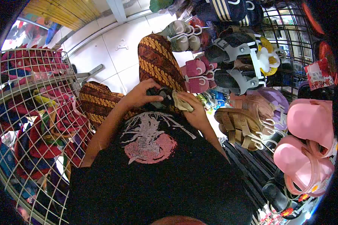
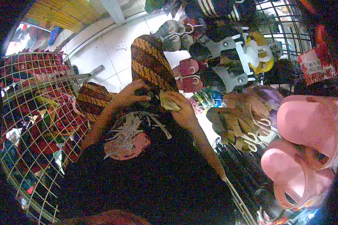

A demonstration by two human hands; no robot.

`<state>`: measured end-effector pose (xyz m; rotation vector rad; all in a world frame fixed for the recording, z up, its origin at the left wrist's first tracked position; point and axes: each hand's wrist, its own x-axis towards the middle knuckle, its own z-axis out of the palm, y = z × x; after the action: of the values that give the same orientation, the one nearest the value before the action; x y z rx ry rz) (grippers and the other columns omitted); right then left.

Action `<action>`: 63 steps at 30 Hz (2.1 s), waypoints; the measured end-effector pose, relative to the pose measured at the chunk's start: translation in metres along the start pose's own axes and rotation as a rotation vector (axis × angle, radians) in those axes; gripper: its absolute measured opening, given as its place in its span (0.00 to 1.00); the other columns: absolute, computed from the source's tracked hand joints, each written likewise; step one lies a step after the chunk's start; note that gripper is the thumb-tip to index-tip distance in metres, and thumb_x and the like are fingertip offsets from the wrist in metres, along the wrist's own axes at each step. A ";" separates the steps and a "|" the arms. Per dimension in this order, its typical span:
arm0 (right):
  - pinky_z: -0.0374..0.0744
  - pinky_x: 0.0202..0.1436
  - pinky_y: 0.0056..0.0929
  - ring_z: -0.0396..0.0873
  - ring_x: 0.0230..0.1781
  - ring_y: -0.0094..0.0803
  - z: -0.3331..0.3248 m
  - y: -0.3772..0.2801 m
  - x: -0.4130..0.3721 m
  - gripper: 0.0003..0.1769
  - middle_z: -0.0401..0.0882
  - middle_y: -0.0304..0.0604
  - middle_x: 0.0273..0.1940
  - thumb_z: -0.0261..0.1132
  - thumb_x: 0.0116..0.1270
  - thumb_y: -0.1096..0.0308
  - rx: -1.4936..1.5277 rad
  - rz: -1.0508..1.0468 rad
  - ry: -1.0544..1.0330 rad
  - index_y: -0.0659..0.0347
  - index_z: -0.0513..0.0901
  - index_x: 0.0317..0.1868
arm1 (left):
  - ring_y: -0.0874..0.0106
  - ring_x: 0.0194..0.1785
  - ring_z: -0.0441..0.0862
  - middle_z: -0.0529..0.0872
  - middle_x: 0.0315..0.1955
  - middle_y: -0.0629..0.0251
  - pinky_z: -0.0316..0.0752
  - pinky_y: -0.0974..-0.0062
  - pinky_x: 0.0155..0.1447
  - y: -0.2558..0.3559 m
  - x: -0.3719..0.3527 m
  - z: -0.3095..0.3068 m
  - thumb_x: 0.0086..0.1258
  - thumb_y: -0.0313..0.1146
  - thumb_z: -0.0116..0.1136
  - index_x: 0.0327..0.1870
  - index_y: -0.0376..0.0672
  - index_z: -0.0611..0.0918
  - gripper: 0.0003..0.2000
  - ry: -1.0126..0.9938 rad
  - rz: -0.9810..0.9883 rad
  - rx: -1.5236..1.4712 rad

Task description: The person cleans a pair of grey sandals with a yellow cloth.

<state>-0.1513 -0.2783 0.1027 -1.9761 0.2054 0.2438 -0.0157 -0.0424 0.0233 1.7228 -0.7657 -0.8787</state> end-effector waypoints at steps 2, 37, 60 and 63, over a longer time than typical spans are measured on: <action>0.70 0.71 0.37 0.73 0.67 0.44 -0.004 0.005 -0.005 0.33 0.78 0.47 0.62 0.59 0.53 0.85 -0.030 0.019 -0.124 0.55 0.82 0.62 | 0.59 0.54 0.77 0.78 0.45 0.55 0.71 0.65 0.60 0.000 -0.001 -0.001 0.64 0.47 0.71 0.50 0.36 0.80 0.24 0.006 0.010 -0.015; 0.74 0.65 0.38 0.79 0.60 0.46 0.007 -0.008 -0.004 0.32 0.79 0.53 0.60 0.61 0.58 0.81 -0.088 -0.082 0.064 0.58 0.77 0.66 | 0.70 0.40 0.84 0.88 0.35 0.58 0.78 0.70 0.49 0.010 0.000 -0.001 0.69 0.52 0.64 0.46 0.30 0.85 0.27 0.269 -0.483 -0.419; 0.62 0.76 0.31 0.67 0.72 0.32 -0.004 -0.028 -0.002 0.34 0.71 0.45 0.71 0.64 0.69 0.78 0.231 0.196 -0.221 0.63 0.65 0.74 | 0.56 0.32 0.81 0.83 0.27 0.49 0.75 0.61 0.39 0.007 -0.011 0.034 0.66 0.55 0.66 0.37 0.33 0.83 0.26 0.692 -0.232 0.004; 0.64 0.75 0.32 0.69 0.71 0.33 -0.009 -0.026 -0.003 0.33 0.72 0.46 0.70 0.65 0.68 0.77 0.309 0.179 -0.191 0.64 0.67 0.73 | 0.55 0.33 0.81 0.84 0.29 0.48 0.75 0.60 0.40 0.008 -0.009 0.033 0.66 0.56 0.66 0.37 0.34 0.84 0.26 0.656 -0.249 -0.007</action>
<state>-0.1466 -0.2759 0.1293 -1.6188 0.2795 0.4854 -0.0486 -0.0539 0.0256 1.9650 -0.1118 -0.4177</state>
